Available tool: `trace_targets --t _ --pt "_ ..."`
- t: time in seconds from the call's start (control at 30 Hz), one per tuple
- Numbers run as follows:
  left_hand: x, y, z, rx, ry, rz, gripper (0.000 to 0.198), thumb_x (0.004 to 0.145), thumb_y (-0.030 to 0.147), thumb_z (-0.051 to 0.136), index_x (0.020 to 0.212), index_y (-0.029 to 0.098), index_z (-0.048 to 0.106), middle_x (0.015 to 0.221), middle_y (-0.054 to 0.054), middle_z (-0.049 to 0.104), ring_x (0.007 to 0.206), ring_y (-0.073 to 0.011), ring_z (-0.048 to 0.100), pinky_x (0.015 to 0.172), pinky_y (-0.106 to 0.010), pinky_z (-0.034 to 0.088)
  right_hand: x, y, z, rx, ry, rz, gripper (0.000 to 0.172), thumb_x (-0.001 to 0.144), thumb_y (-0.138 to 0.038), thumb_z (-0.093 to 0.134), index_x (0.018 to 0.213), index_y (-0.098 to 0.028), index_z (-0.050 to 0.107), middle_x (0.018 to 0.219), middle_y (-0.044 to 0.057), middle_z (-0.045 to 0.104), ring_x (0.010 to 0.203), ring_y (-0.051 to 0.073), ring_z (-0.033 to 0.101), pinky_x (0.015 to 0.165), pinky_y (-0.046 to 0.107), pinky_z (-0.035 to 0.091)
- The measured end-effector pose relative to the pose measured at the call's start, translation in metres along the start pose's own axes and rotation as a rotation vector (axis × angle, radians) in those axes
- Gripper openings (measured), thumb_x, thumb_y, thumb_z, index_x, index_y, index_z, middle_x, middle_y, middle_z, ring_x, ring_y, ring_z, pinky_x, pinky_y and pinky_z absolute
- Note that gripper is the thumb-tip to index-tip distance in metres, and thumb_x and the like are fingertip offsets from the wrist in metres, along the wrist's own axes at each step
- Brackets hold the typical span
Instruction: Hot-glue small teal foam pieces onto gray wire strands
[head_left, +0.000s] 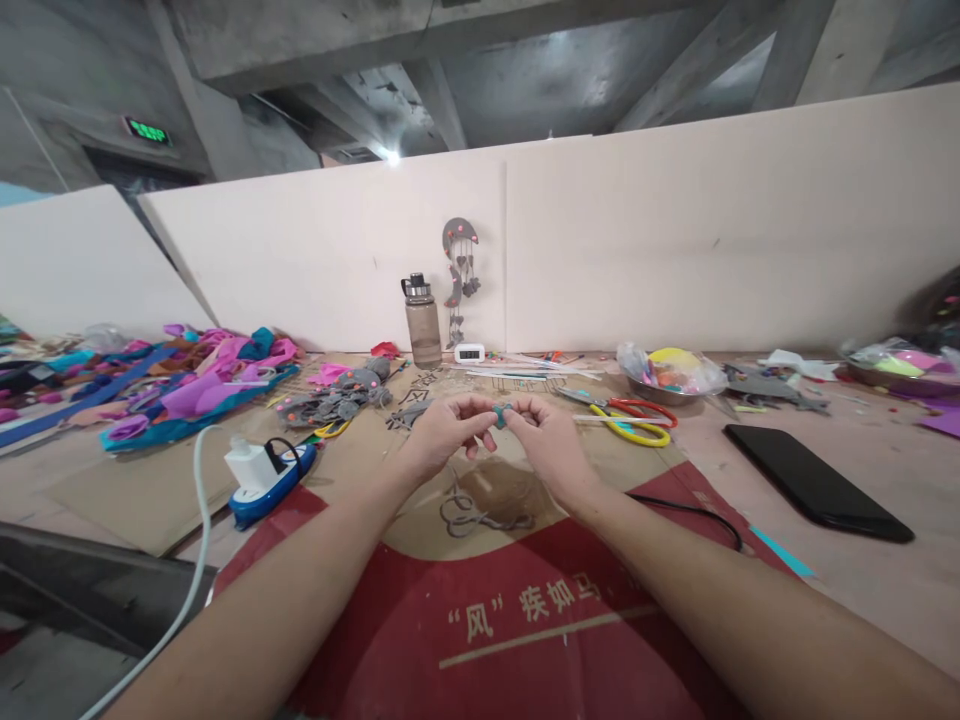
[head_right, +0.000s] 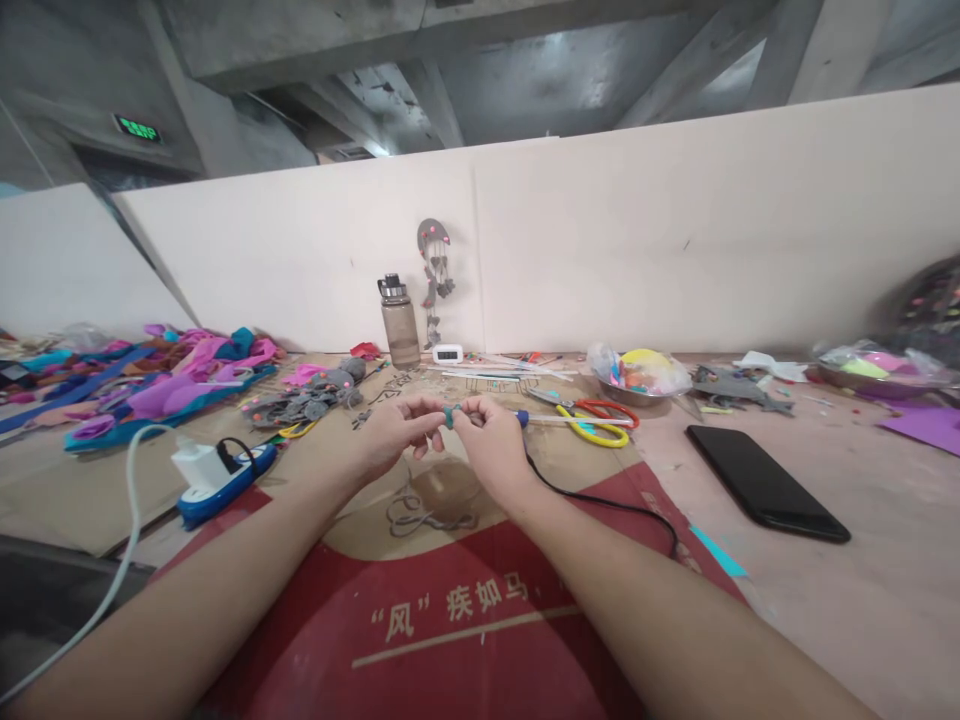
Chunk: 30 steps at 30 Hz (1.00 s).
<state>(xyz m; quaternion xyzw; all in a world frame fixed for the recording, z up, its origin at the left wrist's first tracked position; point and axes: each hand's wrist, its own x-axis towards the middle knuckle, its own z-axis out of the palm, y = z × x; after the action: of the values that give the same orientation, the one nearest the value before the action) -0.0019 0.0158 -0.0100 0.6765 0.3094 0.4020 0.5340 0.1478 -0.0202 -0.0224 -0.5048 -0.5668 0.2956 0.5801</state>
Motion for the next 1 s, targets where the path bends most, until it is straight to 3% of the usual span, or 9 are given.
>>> trace_targets --t 0.33,0.57,0.83,1.0 --pt "0.001 0.001 0.0 0.067 0.068 0.021 0.026 0.071 0.034 0.07 0.081 0.011 0.066 0.059 -0.003 0.064 0.047 -0.0098 0.058 0.044 -0.019 0.044 0.004 0.007 0.0 -0.043 -0.049 -0.028 0.02 0.074 -0.037 0.056 0.073 -0.018 0.059 0.064 -0.001 0.055 0.056 0.011 0.039 0.054 0.025 0.031" --pt "0.005 -0.007 -0.002 0.022 0.194 0.041 0.029 0.069 0.036 0.07 0.079 0.011 0.06 0.061 -0.001 0.062 0.051 -0.0123 0.062 0.04 -0.018 0.042 0.003 0.01 0.005 -0.046 -0.077 0.022 0.025 0.076 -0.038 0.055 0.091 -0.018 0.058 0.06 -0.006 0.046 0.052 0.01 0.038 0.052 0.025 0.031" --pt "0.011 -0.014 -0.004 -0.105 0.19 -0.015 0.028 0.069 0.034 0.07 0.079 0.012 0.056 0.059 -0.001 0.061 0.051 -0.0112 0.061 0.042 -0.018 0.042 0.004 0.012 0.005 0.017 -0.096 -0.018 0.022 0.079 -0.039 0.049 0.083 -0.019 0.058 0.063 -0.004 0.05 0.053 0.01 0.036 0.051 0.024 0.03" --pt "0.009 -0.012 -0.004 -0.138 0.178 -0.04 0.03 0.067 0.034 0.072 0.078 0.012 0.055 0.061 0.001 0.059 0.052 -0.0101 0.061 0.044 -0.017 0.043 0.004 0.01 0.005 0.034 -0.066 -0.058 0.021 0.077 -0.039 0.051 0.078 -0.019 0.058 0.064 -0.002 0.053 0.059 0.012 0.042 0.056 0.025 0.033"
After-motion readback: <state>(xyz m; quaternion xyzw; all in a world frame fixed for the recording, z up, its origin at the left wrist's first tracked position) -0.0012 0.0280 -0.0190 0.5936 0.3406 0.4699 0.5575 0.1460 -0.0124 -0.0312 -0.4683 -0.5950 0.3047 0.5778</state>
